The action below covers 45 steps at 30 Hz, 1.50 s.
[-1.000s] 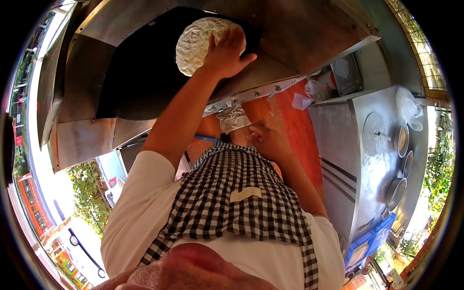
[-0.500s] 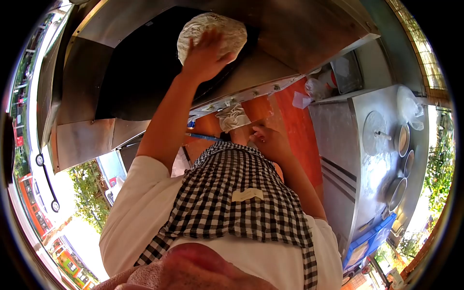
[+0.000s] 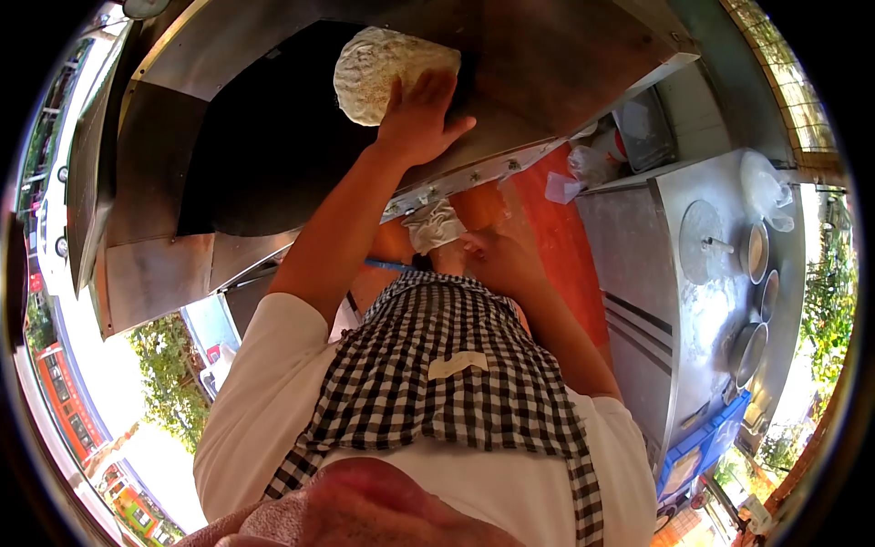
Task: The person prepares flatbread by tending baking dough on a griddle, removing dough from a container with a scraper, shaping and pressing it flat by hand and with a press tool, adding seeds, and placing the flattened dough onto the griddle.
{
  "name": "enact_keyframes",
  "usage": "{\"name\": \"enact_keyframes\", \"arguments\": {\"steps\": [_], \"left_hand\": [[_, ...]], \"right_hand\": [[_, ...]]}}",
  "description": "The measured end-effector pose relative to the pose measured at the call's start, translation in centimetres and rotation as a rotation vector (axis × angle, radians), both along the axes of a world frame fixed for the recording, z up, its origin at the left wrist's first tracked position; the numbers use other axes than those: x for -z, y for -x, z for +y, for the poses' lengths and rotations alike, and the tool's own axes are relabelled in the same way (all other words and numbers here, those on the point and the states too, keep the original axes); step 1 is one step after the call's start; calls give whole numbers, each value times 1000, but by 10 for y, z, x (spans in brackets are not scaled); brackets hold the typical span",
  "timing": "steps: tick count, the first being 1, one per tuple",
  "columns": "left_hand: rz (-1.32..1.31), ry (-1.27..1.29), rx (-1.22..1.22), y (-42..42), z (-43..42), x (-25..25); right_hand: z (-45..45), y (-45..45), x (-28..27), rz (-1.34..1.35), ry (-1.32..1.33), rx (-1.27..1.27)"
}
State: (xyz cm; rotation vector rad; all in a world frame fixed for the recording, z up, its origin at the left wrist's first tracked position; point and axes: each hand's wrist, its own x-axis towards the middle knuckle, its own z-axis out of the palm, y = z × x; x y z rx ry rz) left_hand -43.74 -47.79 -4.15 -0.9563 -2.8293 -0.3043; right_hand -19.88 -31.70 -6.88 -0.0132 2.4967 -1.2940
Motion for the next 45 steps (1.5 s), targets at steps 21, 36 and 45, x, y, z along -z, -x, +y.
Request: {"name": "enact_keyframes", "arguments": {"steps": [21,36,45], "left_hand": [[-48,11,20,33,10,-14],[-19,54,3,38,-6,-17],[-69,26,-111,57,-26,-11]], "right_hand": [[16,-20,13,56,18,111],[15,-12,7,21,-43,67],[18,-10,7,-58,-25,114]]}}
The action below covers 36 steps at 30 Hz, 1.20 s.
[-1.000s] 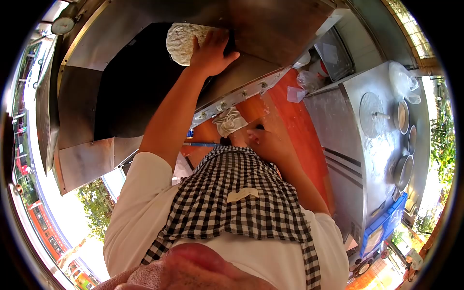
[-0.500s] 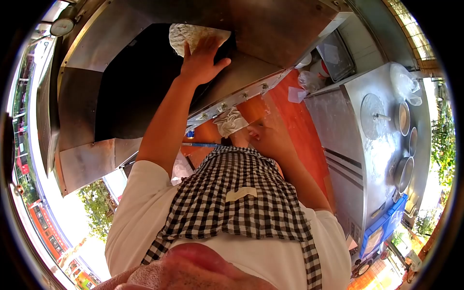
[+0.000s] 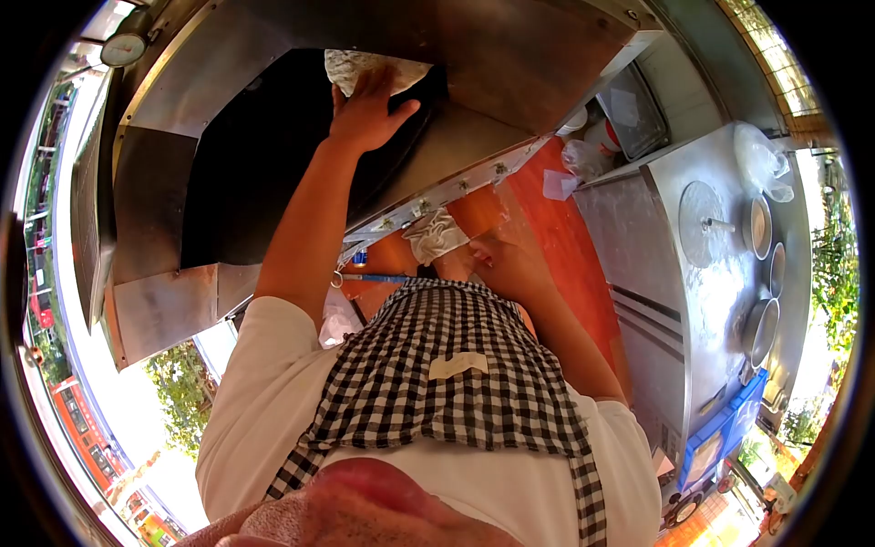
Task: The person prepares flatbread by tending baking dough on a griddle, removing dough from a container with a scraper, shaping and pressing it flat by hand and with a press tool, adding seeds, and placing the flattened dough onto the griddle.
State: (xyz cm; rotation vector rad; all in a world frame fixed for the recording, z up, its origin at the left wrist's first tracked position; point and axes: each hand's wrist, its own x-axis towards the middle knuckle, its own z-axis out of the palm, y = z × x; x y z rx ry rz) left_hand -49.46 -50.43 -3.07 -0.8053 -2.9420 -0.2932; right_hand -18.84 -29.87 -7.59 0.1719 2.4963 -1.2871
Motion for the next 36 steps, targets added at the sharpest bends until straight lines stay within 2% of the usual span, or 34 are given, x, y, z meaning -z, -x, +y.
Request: {"name": "enact_keyframes", "arguments": {"steps": [3,6,9,15,21,24,27,30,33,36], "left_hand": [[80,18,-42,6,-5,4],[20,36,-22,3,-8,-2],[146,-58,-51,11,-14,6],[72,-161,-96,-17,-47,-10],[103,-364,-200,-63,-105,-16],[212,-456,-187,-90,-131,-18],[233,-537,-245,-124,-154,-21],[214,-638,-341,-159,-169,-20],[215,-647,-421,-193,-174,-17],[210,-686,-457,-221,-174,-10]], "right_hand": [[-1,-2,-7,-19,-33,3],[1,-7,2,-22,-12,-6],[1,-7,3,-3,-23,-32],[4,-9,14,69,20,-8],[4,-7,11,25,15,14],[7,-3,14,14,17,-14],[8,5,19,-2,102,-42],[7,17,7,-12,66,-111],[20,18,36,-11,111,-128],[24,18,15,-70,-10,-170]]}}
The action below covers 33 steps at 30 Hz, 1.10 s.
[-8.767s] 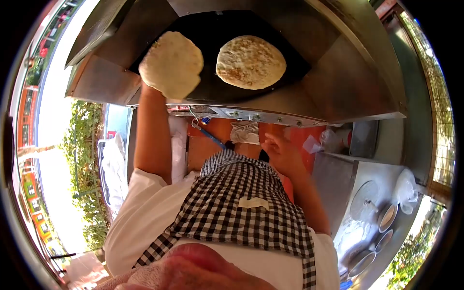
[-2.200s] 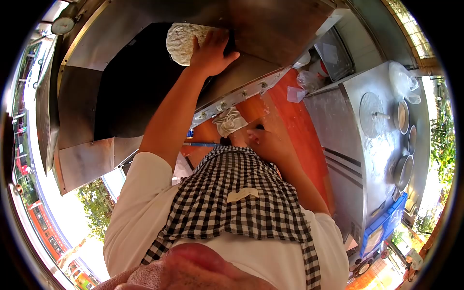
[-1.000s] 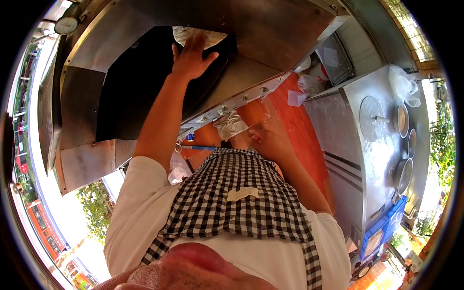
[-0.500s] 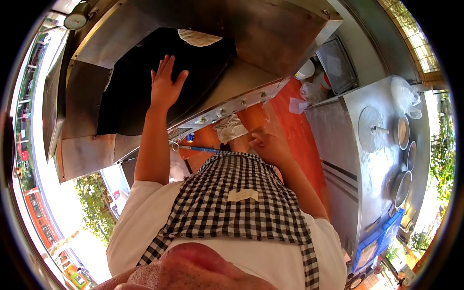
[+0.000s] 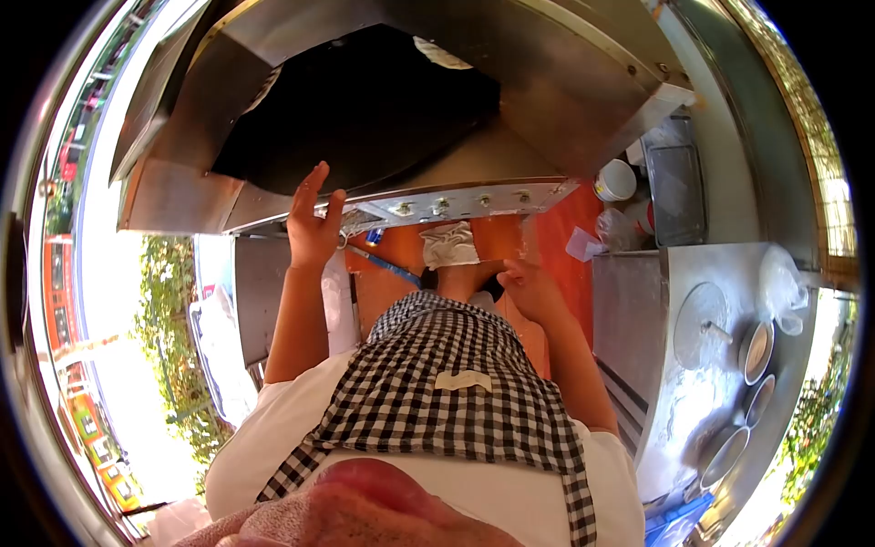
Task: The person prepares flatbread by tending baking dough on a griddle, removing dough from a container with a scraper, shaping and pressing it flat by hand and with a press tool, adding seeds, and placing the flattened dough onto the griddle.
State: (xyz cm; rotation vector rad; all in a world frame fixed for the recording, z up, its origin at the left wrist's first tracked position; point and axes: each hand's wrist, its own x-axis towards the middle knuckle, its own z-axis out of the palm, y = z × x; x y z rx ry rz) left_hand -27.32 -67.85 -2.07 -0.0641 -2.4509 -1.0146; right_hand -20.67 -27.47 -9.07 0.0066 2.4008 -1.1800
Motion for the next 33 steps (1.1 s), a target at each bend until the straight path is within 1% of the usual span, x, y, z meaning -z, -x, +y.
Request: {"name": "enact_keyframes", "arguments": {"steps": [3,5,6,9,10,12,14,15,17,18,19,21,24,26,30,33], "left_hand": [[-42,16,-15,-20,4,11],[-68,-2,2,-24,14,16],[-54,-35,30,-27,16,27],[-86,-15,121,-32,29,44],[-54,-33,200,-33,32,55],[-92,-74,280,-41,45,57],[-147,-109,361,-60,51,56],[-157,-92,381,-69,51,65],[-174,-43,425,-86,50,87],[-229,-22,451,-96,50,96],[-211,-35,471,-93,55,97],[-221,-82,508,-110,66,89],[-358,-50,561,-132,80,85],[-364,-2,594,-131,93,76],[-414,24,646,-146,140,64],[-407,76,704,-164,185,65]], "right_hand": [[9,3,7,54,-23,-51],[12,4,0,79,16,2],[13,1,-4,93,32,32],[0,-19,-39,124,19,120],[-1,-30,-44,138,-24,126],[2,-51,-49,161,-122,131],[16,-87,-17,167,-164,155],[19,-104,-4,163,-183,170],[13,-131,-15,115,-185,222],[10,-143,-20,95,-183,251],[12,-143,-15,112,-163,287],[18,-162,-21,100,-139,348],[34,-199,-14,116,-185,374],[43,-211,-14,103,-173,425],[77,-243,-25,111,-193,479],[123,-281,-10,184,-159,495]]}}
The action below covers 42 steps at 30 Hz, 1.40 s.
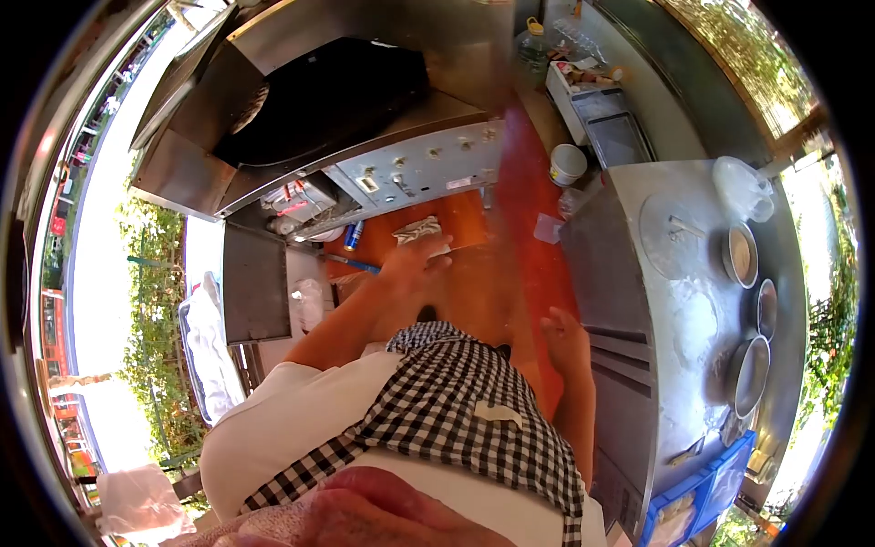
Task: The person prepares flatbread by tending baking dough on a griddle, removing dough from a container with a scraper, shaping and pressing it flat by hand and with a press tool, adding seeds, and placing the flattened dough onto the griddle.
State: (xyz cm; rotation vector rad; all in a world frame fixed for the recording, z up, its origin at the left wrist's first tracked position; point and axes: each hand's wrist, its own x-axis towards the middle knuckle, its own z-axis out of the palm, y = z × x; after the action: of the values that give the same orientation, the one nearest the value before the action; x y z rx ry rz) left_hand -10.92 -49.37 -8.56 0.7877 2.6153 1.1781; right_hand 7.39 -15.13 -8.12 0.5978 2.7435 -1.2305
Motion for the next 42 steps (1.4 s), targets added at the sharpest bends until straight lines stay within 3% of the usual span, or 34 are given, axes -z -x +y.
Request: {"name": "enact_keyframes", "arguments": {"steps": [3,6,7,9,13,15,19,21,24,27,28,30,33,35,37,42], "left_hand": [[-3,-31,111,-27,55,5],[179,-15,275,-47,94,27],[117,-7,274,-53,99,24],[-1,6,266,-66,110,16],[35,82,285,-66,108,15],[147,69,297,-63,102,23],[132,-1,267,-49,92,33],[137,-22,237,-46,89,27],[25,-23,231,-45,83,20],[237,214,401,-32,76,15],[174,200,392,-33,76,18],[67,186,397,-30,78,25],[34,67,332,-23,84,107],[-215,12,297,-27,100,58],[-72,33,351,-22,113,71],[-154,26,410,-42,185,54]], "right_hand": [[33,-44,-14,-46,66,244],[105,-93,46,46,235,282],[107,-103,36,16,273,374],[111,-110,11,2,153,322],[119,-107,3,-23,37,261],[113,-102,-2,17,116,286],[92,-90,-1,-9,203,326],[91,-92,15,-53,167,311],[68,-89,-8,-74,109,312],[53,-84,-27,-61,87,321],[52,-86,-29,-58,89,331],[54,-91,-22,-49,95,327],[65,-108,-3,-28,151,389],[76,-119,-1,-22,142,377],[79,-128,-11,4,177,453],[128,-170,-41,-62,167,562]]}}
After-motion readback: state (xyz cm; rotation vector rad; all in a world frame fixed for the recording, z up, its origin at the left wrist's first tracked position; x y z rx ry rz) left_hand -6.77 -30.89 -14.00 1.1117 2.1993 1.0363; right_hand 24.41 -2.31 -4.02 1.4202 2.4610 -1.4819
